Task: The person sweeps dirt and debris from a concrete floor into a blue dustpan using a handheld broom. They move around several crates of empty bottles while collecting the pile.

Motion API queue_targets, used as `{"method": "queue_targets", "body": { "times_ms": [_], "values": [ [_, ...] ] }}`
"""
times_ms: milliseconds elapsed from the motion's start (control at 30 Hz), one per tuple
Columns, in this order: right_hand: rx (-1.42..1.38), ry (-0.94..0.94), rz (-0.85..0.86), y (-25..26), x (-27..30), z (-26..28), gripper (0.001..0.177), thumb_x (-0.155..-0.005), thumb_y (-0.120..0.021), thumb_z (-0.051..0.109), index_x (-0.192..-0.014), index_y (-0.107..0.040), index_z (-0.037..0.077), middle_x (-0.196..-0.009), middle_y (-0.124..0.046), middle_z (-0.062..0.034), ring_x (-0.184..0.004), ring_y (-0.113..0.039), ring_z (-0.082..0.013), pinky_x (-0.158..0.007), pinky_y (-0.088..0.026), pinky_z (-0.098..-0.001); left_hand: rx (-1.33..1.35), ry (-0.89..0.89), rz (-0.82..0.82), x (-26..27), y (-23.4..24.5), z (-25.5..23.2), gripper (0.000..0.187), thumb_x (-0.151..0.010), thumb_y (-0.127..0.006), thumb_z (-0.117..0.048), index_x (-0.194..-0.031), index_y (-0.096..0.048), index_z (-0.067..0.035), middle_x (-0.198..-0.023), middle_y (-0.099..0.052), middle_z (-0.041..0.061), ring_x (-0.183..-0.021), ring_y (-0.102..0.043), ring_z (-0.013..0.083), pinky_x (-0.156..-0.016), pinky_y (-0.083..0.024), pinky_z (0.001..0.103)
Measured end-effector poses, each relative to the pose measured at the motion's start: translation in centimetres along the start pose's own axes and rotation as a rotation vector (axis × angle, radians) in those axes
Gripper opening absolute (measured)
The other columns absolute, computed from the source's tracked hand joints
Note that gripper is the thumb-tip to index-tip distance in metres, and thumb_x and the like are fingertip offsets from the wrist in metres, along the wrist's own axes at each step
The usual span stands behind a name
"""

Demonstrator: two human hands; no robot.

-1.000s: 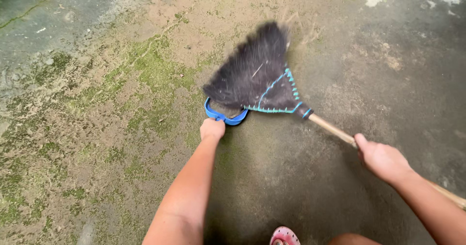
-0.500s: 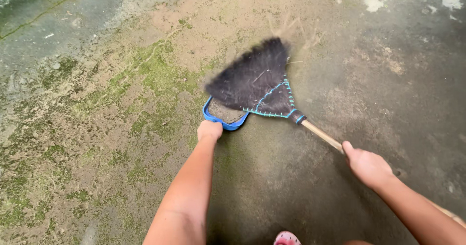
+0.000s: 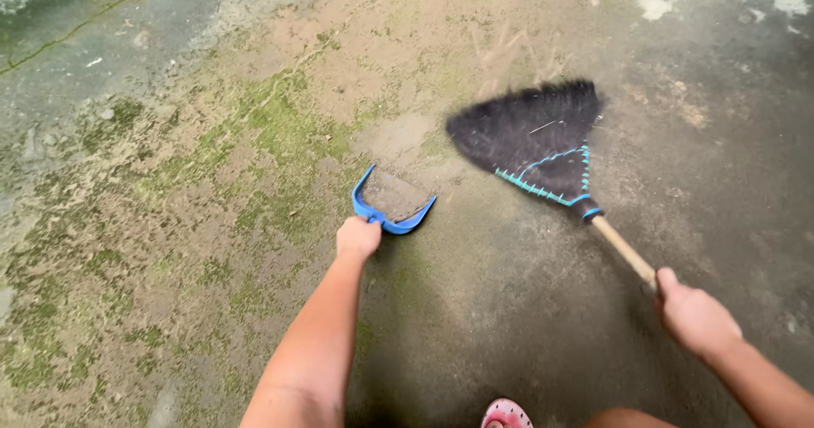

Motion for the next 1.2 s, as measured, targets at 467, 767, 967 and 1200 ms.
{"method": "queue_targets", "body": {
  "times_ms": [467, 767, 967, 1200],
  "values": [
    [-0.013, 0.073, -0.141, 10.7, -0.8, 7.9, 0.026, -0.097, -0.056, 0.028, -0.116, -0.046, 0.014, -0.086, -0.072, -0.0255, -0.084, -0.071, -0.0466, -0.076, -0.056, -0.058, 0.109, 0.043, -0.036, 0.5, 1.3, 1.1, 0.037, -0.084, -0.063, -0.036, -0.106, -0.077, -0.009, -0.109, -0.074, 0.021, -0.109, -0.069, 0.0374, -0.097, -0.052, 0.043],
    [0.039, 0.166, -0.006, 7.8, -6.7, 17.9, 0.017, -0.103, -0.042, 0.022, -0.117, -0.045, 0.012, -0.099, -0.074, -0.0226, -0.095, -0.072, -0.0427, -0.081, -0.055, -0.0554, 0.065, 0.227, 0.037, 0.2, 3.2, 2.2, 0.03, -0.081, -0.058, -0.022, -0.083, -0.083, -0.004, -0.094, -0.078, 0.017, -0.101, -0.075, 0.0316, -0.093, -0.055, 0.039],
    [0.212, 0.296, 0.101, 7.5, -1.4, 13.9, 0.022, -0.097, -0.048, 0.026, -0.117, -0.043, 0.021, -0.092, -0.073, -0.0124, -0.089, -0.073, -0.0345, -0.076, -0.057, -0.05, 0.112, 0.147, 0.057, 0.4, 2.2, 3.0, 0.027, -0.086, -0.06, -0.025, -0.094, -0.081, -0.008, -0.088, -0.08, 0.012, -0.094, -0.075, 0.0277, -0.089, -0.054, 0.038],
    [0.071, 0.101, -0.034, 9.8, -0.7, 7.6, 0.02, -0.099, -0.05, 0.028, -0.115, -0.044, 0.018, -0.084, -0.072, -0.0188, -0.08, -0.073, -0.0398, -0.074, -0.056, -0.0532, 0.151, 0.083, 0.146, 0.5, 3.2, 5.7, 0.029, -0.09, -0.067, -0.035, -0.097, -0.078, -0.009, -0.08, -0.077, 0.01, -0.075, -0.073, 0.0273, -0.076, -0.057, 0.042]
  ]
}}
Point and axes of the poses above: each hand's wrist, its own x-axis away from the middle knuckle, its own y-axis out of the back of the hand, z = x × y, the point moved 9 cm from there along -x, towards the middle knuckle
